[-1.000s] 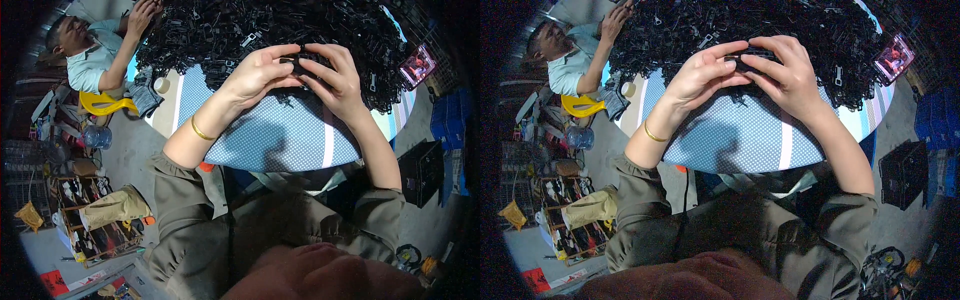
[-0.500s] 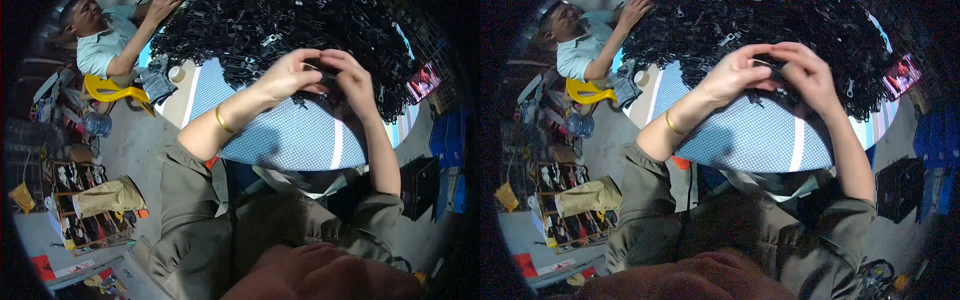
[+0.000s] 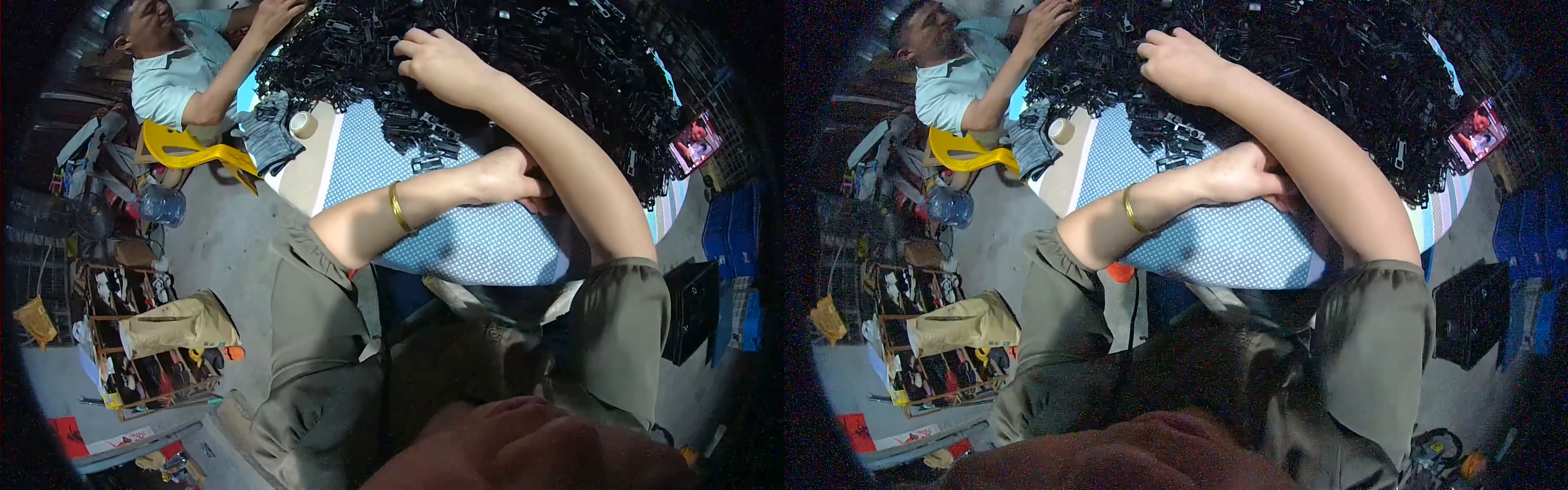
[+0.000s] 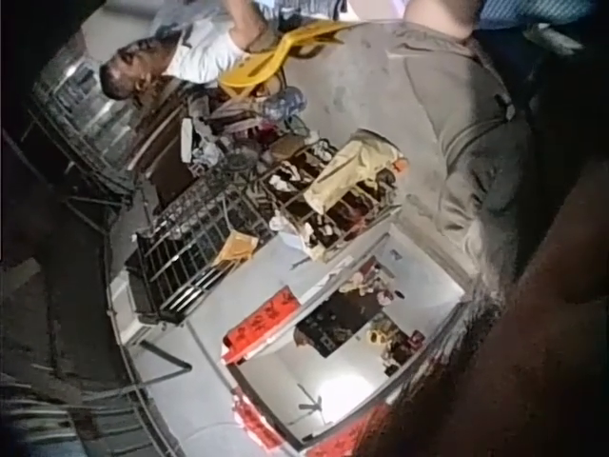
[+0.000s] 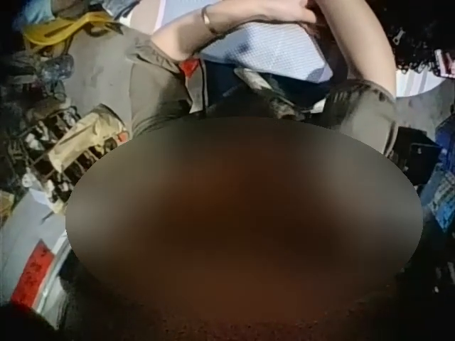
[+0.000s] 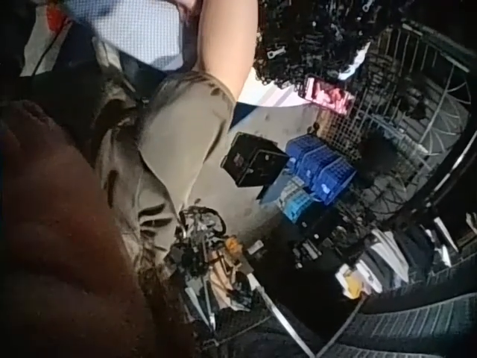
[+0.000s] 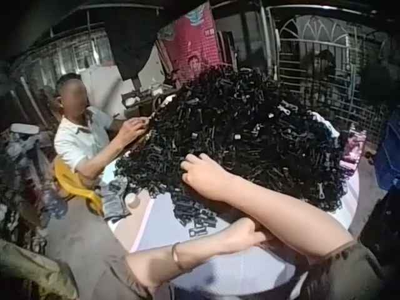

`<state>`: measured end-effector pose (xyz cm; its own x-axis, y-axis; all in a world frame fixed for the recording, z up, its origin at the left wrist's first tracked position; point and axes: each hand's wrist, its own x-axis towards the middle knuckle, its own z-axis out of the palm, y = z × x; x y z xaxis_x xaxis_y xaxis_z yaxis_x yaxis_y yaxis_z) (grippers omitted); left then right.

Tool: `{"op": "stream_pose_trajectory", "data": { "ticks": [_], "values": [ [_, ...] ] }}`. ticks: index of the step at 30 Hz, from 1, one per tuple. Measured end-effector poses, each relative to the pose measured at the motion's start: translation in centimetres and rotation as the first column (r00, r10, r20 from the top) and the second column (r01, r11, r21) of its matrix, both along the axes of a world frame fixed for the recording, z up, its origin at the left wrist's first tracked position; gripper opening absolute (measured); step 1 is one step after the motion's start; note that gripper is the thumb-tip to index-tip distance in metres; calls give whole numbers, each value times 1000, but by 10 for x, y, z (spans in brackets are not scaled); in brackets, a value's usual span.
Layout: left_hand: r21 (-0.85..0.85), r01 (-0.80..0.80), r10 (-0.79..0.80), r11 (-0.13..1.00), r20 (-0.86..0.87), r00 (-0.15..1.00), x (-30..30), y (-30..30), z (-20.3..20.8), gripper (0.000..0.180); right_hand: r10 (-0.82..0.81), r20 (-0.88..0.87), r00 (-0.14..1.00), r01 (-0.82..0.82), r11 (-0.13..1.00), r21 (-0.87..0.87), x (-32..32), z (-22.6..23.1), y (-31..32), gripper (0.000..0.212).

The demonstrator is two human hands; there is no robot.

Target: Picking and sorting small black plastic components from a pile on a work surface.

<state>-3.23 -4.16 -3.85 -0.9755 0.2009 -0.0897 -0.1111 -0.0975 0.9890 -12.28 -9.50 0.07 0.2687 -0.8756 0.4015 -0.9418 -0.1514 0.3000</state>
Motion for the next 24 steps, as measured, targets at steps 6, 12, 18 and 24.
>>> {"op": "stream_pose_trajectory", "data": {
  "ticks": [6,12,18,24],
  "values": [
    [297,-205,185,933,92,978,-6,-14,2,29,148,338,929,-44,954,-296,-16,25,44,30],
    [382,-446,455,809,72,888,-2,-29,19,25,38,699,714,46,994,-101,-47,26,145,27],
    [300,-482,492,823,48,869,-5,-26,18,32,90,661,745,2,991,-137,-46,2,165,29],
    [144,-520,530,842,-41,847,-7,-27,15,33,102,440,892,18,965,-260,-34,-1,165,34]
  ]
}}
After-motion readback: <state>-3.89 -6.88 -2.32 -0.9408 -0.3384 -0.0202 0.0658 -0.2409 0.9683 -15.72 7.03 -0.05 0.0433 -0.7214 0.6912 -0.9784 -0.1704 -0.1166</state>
